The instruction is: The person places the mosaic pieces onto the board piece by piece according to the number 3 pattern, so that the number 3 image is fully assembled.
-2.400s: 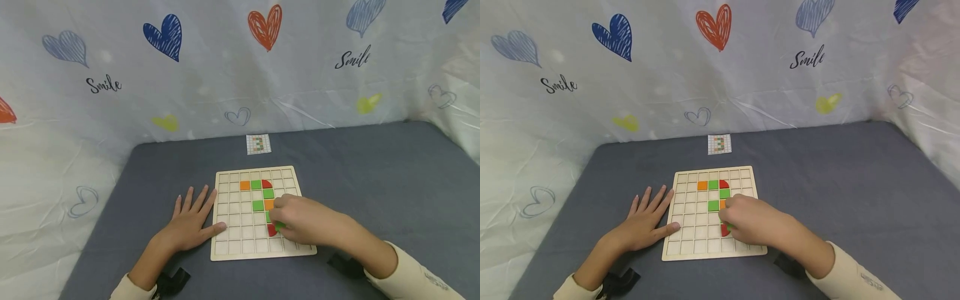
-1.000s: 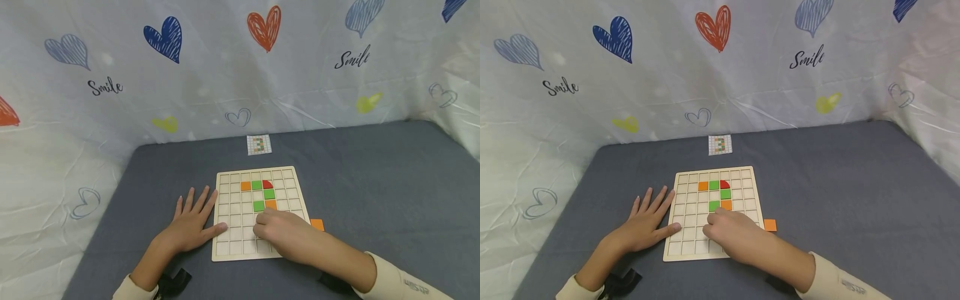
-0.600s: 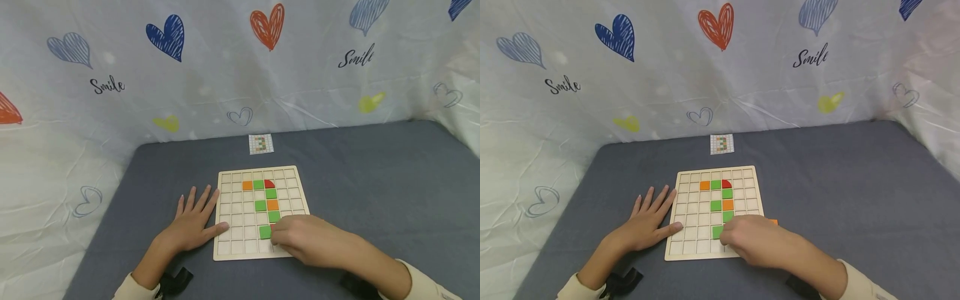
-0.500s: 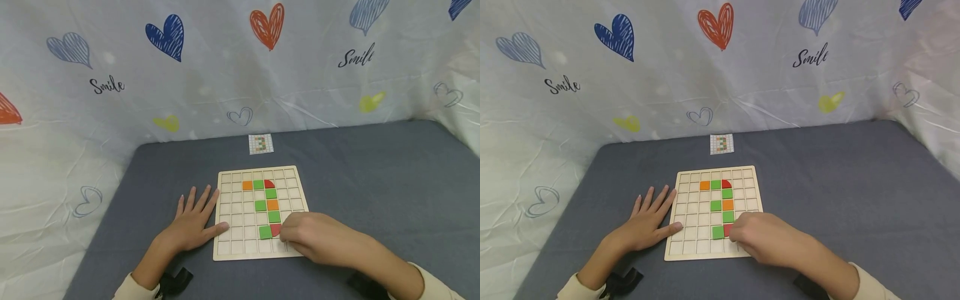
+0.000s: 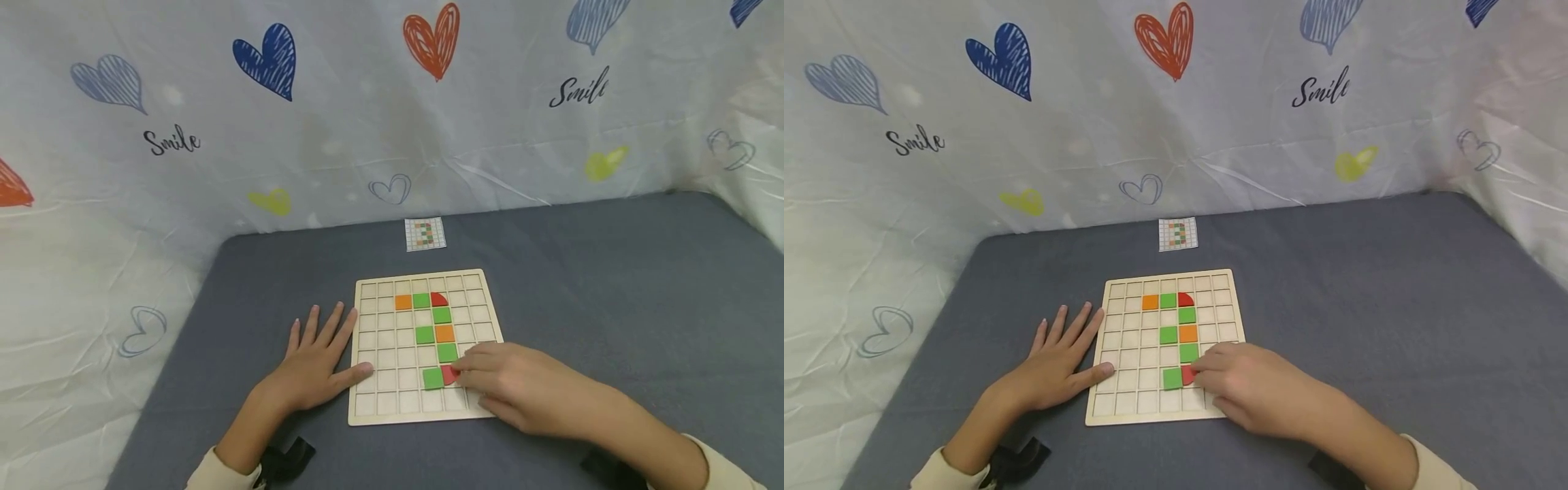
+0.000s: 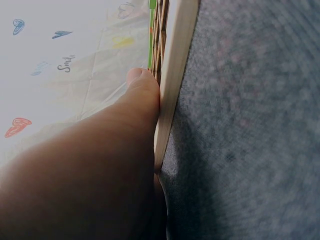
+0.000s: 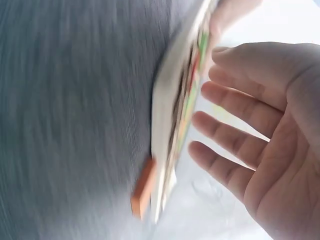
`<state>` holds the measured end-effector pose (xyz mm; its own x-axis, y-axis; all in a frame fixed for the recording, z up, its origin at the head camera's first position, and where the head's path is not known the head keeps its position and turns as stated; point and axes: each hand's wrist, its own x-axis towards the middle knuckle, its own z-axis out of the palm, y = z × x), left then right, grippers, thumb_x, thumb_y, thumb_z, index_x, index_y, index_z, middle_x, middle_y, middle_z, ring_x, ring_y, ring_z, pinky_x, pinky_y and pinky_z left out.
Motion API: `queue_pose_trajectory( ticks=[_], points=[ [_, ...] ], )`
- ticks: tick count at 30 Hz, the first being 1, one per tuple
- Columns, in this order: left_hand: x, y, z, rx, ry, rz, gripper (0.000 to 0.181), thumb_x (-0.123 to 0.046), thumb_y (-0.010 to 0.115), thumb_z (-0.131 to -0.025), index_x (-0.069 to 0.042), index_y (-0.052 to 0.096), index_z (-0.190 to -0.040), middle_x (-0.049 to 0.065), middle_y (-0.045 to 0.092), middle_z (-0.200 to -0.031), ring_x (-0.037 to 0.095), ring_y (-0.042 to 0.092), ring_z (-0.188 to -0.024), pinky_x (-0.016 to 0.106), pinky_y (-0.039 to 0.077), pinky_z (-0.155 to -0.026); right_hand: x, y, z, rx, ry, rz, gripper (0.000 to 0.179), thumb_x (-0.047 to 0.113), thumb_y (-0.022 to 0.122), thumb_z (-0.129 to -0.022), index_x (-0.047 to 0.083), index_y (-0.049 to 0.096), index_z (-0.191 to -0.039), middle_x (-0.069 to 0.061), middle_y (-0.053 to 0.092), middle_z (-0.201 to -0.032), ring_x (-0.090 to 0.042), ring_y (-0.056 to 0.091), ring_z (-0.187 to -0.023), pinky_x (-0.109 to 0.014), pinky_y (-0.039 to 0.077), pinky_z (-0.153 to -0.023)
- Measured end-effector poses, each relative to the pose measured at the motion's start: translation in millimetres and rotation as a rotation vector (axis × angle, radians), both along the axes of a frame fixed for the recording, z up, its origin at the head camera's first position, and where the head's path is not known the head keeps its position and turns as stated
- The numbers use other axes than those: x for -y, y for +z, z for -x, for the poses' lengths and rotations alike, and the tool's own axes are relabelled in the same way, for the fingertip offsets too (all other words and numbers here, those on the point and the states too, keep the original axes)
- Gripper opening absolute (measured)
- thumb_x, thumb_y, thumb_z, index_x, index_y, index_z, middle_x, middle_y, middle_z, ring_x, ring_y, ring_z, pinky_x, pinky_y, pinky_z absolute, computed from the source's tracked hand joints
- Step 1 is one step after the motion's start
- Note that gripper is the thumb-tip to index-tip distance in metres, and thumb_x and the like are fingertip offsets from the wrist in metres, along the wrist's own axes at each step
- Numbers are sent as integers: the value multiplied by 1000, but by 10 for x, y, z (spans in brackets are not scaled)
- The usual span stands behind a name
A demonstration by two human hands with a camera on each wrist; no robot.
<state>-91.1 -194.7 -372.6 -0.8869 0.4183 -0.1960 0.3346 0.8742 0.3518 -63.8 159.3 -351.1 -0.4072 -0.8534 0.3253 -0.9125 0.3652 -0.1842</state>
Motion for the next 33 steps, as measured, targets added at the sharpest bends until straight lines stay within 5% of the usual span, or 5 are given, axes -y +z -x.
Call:
queue_pose_trajectory(
  ticks=[5, 11, 25, 33],
  points=[
    [-5, 0, 0, 2, -3, -5, 90, -68, 47, -97, -19, 10, -163, 12, 2, -167, 44, -12, -149, 69, -9, -111, 115, -34, -77, -53, 26, -92, 49, 14, 80, -80, 7, 67, -127, 0, 62, -135, -24, 54, -127, -42, 47, -102],
    [11, -16, 2, -15, -6, -35, 91, -68, 48, -96, -18, 13, -163, 14, 4, -167, 46, -11, -149, 69, -9, -110, 211, -30, -110, -65, 6, -122, 53, 20, 82, -80, 8, 65, -128, 2, 61, -130, -22, 53, -124, -39, 44, -104],
    [26, -30, 9, -13, -2, -11, 92, -71, 45, -95, -19, 11, -163, 13, 2, -167, 45, -12, -149, 69, -9, -111, 342, 8, -198, -49, -129, -295, 60, 33, 83, -82, 8, 62, -133, 0, 57, -132, -28, 48, -128, -41, 42, -106],
    [33, -103, 32, -16, 10, 6, 94, -76, 41, -93, -23, 8, -164, 6, -1, -168, 39, -14, -149, 66, -10, -112, 143, 131, -160, 35, -84, -249, 30, 25, 81, -83, 14, 71, -109, 5, 64, -123, -21, 55, -120, -40, 47, -99]
  ],
)
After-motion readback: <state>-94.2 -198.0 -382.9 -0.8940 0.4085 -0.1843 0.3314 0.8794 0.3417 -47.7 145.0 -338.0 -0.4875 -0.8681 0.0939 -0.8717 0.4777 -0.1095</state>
